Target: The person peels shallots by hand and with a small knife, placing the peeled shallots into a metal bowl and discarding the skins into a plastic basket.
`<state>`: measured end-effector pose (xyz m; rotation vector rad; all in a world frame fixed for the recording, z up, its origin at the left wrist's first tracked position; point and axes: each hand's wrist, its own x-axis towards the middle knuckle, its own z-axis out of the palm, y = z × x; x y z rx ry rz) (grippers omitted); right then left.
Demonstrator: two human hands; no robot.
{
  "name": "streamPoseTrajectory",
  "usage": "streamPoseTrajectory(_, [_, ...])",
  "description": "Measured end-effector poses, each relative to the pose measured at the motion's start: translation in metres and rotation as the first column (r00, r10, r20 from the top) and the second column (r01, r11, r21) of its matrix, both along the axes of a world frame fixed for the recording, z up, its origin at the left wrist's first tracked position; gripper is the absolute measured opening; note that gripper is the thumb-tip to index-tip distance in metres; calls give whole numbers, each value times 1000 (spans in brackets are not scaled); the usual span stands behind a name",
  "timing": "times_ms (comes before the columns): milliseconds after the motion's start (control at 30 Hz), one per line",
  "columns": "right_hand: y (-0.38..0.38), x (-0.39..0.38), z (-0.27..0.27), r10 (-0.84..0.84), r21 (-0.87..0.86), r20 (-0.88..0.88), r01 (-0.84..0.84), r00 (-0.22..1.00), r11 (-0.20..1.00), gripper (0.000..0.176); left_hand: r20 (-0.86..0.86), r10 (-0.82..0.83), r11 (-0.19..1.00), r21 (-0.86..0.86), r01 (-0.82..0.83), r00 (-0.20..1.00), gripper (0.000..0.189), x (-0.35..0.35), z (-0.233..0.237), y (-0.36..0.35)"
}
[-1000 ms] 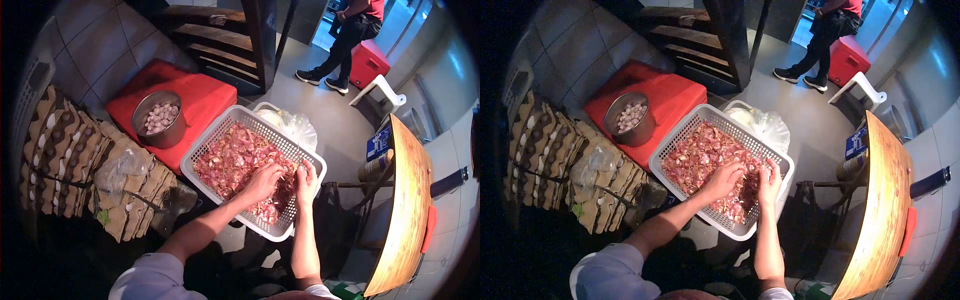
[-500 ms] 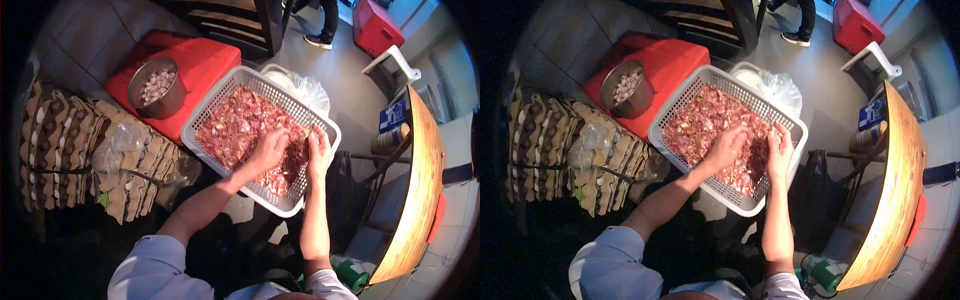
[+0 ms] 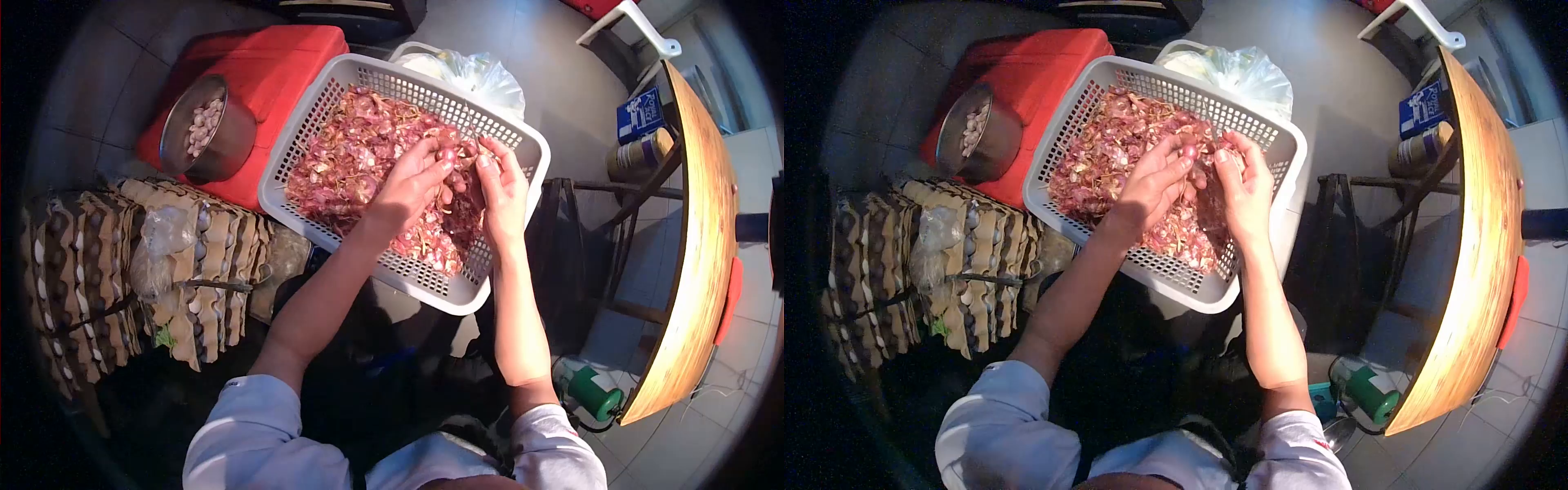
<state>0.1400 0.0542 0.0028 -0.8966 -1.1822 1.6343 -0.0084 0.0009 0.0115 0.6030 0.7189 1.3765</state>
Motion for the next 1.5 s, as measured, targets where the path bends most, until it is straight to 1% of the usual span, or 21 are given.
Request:
streamPoseTrajectory(100, [-1,-2,0,13,43,23,-14,1000,999,36,1,-27,999,44,27,1000,36,0,4,7])
streamPoseTrajectory(133, [-5,-1,11,58,-6,-54,-59,997,998,37,-48,27,999,46,-24,998,37,2,0,8])
streamPoseTrajectory(233, [-5,0,11,75,34,-81,-72,994,997,37,-192,100,994,63,-89,976,37,1,-2,6])
streamPoseTrajectory(267, [-7,-1,13,85,21,-102,-83,991,996,36,-280,147,988,82,-129,948,37,1,-2,6])
streamPoseTrajectory(367, [-8,-2,8,128,-7,-53,-129,990,992,35,-88,77,993,97,-68,993,37,-3,-13,6])
streamPoseTrajectory(467, [-5,-3,0,88,41,-42,-87,995,995,26,-89,68,998,26,-66,994,35,1,-6,2])
streamPoseTrajectory(567, [-5,-4,2,59,123,14,-60,998,991,20,-314,72,997,10,-72,947,36,-2,-8,3])
streamPoseTrajectory(633, [-5,-5,4,38,156,61,-47,997,987,20,-540,116,993,80,-87,834,40,-3,-16,2])
streamPoseTrajectory(700, [-5,-4,3,54,127,49,-60,997,990,19,-716,182,983,136,-121,674,43,-7,-20,2])
streamPoseTrajectory(800, [-4,-4,3,79,95,21,-80,997,992,20,-515,188,982,107,-155,836,39,-3,1,1])
streamPoseTrajectory(900, [-4,0,7,123,-16,-35,-124,992,992,21,-522,29,999,45,-6,853,38,-8,-1,3])
streamPoseTrajectory(933, [-5,1,8,141,-65,-59,-145,988,987,21,-492,-21,1000,-22,11,870,37,-7,-7,0])
streamPoseTrajectory(1033, [-2,0,8,134,-38,-103,-138,986,990,21,-678,-337,940,-201,276,654,33,-22,-8,2])
streamPoseTrajectory(1067, [-3,0,9,122,-48,-100,-127,987,991,19,-804,-288,954,-195,227,520,38,-22,-8,1])
streamPoseTrajectory(1133, [-2,-1,11,120,-65,-101,-127,988,990,20,-688,19,999,43,15,725,39,-12,-18,2])
streamPoseTrajectory(1167, [-3,-1,11,119,-75,-101,-127,988,989,20,-591,174,984,141,-112,788,40,-8,-22,2])
streamPoseTrajectory(1200, [-3,-1,12,133,-92,-107,-143,985,985,19,-477,109,991,119,-59,872,38,-9,-11,0])
streamPoseTrajectory(1300, [-3,1,13,176,-122,-130,-192,976,974,20,-420,23,999,44,-5,907,36,-10,0,-1])
streamPoseTrajectory(1367, [-2,3,12,201,-123,-153,-221,967,967,21,-348,91,995,63,-74,933,34,-7,-1,-1])
streamPoseTrajectory(1467, [-9,-9,12,100,-11,-63,-101,993,995,26,-293,195,981,82,-178,936,32,-5,-2,1])
streamPoseTrajectory(1500, [-9,-8,12,109,53,2,-109,994,993,28,-283,228,973,86,-212,931,32,-5,-3,1])
